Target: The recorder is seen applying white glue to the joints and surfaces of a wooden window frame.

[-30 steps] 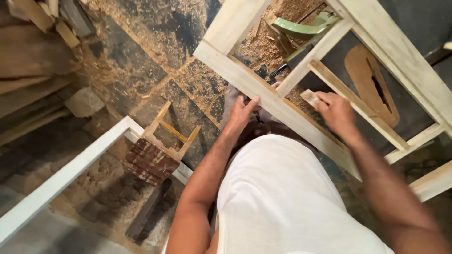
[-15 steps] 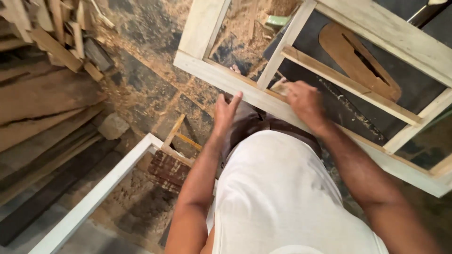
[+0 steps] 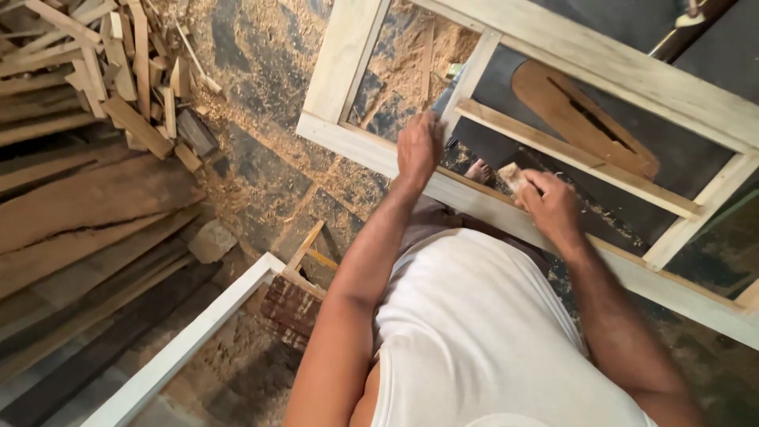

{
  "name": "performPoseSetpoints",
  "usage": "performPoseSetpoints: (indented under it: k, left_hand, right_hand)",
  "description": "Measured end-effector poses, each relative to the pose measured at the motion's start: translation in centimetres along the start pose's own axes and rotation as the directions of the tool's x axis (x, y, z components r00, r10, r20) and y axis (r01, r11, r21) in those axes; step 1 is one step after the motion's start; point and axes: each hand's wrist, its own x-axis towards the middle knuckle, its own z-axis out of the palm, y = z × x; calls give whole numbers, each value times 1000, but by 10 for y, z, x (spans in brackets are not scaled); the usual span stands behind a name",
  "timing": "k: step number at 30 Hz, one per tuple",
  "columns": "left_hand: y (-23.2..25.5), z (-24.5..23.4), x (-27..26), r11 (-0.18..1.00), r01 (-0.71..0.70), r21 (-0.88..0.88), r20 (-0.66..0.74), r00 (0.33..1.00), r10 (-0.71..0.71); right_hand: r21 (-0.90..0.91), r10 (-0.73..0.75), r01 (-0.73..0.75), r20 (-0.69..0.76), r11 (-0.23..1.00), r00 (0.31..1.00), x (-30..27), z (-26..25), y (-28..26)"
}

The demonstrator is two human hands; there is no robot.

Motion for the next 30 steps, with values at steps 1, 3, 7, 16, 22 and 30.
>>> performPoseSetpoints:
  k: [1, 3, 7, 16, 22, 30]
  left_hand:
    - [-3, 2, -3, 1000, -5, 1, -2, 1000, 5]
    - [-12, 3, -7, 995, -43, 86, -9, 999, 44]
    - [-10, -30, -32, 961, -198, 195, 4, 980, 201]
    - [11, -30, -52, 977, 37, 211, -90, 996, -18]
    - [23, -3, -32, 965, -99, 243, -52, 992, 115]
    - [33, -17, -61, 977, -40, 211, -132, 989, 69]
  right_hand:
    - [1, -3, 3, -5, 1000, 1000, -5, -3, 2]
    - [135, 76, -83, 56, 987, 996, -11, -7, 6]
    - [230, 219, -238, 103, 944, 970, -13, -22, -1]
    - [395, 86, -117, 95, 911, 992, 29, -22, 22]
    - [-351, -387, 357, -17, 866, 922, 107, -20, -10]
    - [-715, -571, 630, 393, 304, 721, 196, 28, -8]
